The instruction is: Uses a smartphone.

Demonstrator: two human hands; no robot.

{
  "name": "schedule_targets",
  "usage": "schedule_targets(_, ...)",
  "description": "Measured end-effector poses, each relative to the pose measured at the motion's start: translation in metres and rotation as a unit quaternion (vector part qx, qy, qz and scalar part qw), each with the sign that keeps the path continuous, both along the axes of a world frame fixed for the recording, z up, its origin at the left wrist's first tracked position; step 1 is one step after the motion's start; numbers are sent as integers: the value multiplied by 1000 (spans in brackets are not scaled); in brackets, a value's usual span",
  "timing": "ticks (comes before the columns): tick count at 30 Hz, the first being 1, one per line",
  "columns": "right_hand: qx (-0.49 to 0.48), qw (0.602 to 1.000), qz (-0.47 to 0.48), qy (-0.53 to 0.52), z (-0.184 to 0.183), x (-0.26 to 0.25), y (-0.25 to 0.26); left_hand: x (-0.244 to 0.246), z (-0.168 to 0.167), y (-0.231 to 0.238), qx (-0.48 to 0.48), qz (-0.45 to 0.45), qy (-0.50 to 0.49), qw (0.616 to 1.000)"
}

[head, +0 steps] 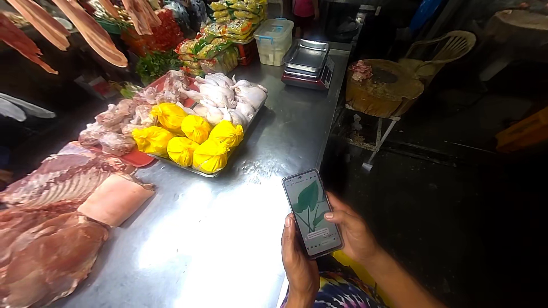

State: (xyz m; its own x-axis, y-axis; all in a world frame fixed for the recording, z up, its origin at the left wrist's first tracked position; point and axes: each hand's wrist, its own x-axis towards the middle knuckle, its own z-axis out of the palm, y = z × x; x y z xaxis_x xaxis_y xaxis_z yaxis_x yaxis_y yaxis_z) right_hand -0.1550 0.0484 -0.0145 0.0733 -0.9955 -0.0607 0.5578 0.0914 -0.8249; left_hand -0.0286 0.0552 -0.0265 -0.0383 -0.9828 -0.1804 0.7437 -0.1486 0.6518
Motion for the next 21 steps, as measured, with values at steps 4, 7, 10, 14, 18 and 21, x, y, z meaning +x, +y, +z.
schedule_targets(4,0,1000,-2,-7,0,-1,1,-1,2,1,-1,-2,3,1000)
schedule_targets(7,-4,1000,-2,-7,-1,-2,1,-1,2,1,1,-6,5,1000)
schedule_targets(10,-2,1000,-4,-5,-1,-3,2,-1,1,2,2,-14,2,1000)
schedule_targets(14,2,1000,-8,-7,1,-3,3,-3,5,1,2,-11,4,1000)
schedule_targets(18,11,1000,-1,20,2,-5,8,-2,6,-1,3,12,15,1000)
schedule_targets(21,-7,997,28,64,4,-7,17,3,8,-8,-14,39,-2,999)
